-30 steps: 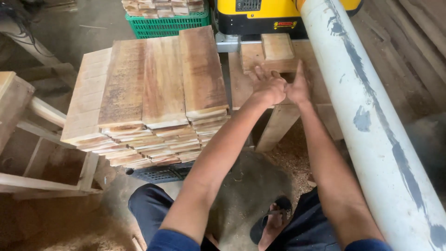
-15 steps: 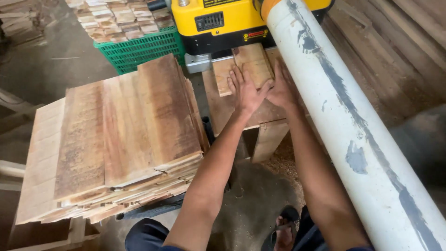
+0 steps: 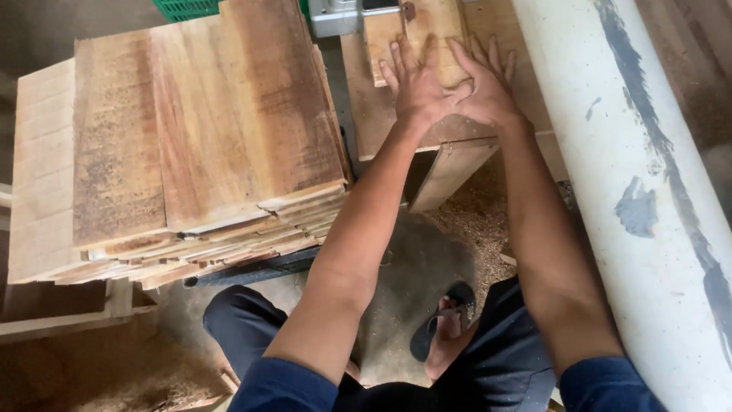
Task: Feeding wooden boards into a thickness planer to smooth and level their surfaces.
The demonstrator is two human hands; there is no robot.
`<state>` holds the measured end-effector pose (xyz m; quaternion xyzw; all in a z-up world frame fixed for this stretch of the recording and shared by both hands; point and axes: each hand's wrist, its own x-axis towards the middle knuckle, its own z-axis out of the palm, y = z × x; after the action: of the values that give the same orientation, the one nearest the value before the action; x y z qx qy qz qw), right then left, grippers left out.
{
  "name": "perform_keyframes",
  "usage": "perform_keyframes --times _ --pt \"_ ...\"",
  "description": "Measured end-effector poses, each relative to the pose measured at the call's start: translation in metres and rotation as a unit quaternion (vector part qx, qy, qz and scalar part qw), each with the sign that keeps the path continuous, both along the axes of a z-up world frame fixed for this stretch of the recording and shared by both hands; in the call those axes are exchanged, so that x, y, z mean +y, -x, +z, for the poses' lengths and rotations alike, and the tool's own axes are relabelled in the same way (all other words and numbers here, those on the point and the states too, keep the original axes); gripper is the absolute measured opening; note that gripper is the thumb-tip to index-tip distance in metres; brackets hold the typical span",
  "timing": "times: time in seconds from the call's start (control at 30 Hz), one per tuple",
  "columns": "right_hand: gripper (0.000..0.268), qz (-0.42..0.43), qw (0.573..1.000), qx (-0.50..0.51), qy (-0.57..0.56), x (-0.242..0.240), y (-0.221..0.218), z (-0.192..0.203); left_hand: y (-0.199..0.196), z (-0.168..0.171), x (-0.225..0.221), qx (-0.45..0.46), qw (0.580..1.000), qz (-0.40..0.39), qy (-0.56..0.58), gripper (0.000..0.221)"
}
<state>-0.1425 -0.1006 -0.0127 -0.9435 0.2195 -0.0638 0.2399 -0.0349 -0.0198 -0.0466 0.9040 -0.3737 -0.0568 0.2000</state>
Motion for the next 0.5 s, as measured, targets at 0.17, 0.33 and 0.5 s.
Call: perform_keyframes --times 0.17,0.33,0.5 --pt "0.098 -0.039 0.999 -0.011 -0.013 0.011 0.004 -0.01 0.002 0.0 0.011 -0.001 1.0 -0.023 -0.02 0.114" --pt "0.104 -0.021 0.992 -0.087 -0.094 0.013 0.007 -0.028 0.003 -0.011 0.017 0.023 0.999 -0.027 0.007 0.116" --pt "0.104 -0.027 0.989 -0.081 -0.125 0.038 0.022 -0.017 0.008 -0.021 0.025 0.036 0.999 -0.032 0.012 0.119"
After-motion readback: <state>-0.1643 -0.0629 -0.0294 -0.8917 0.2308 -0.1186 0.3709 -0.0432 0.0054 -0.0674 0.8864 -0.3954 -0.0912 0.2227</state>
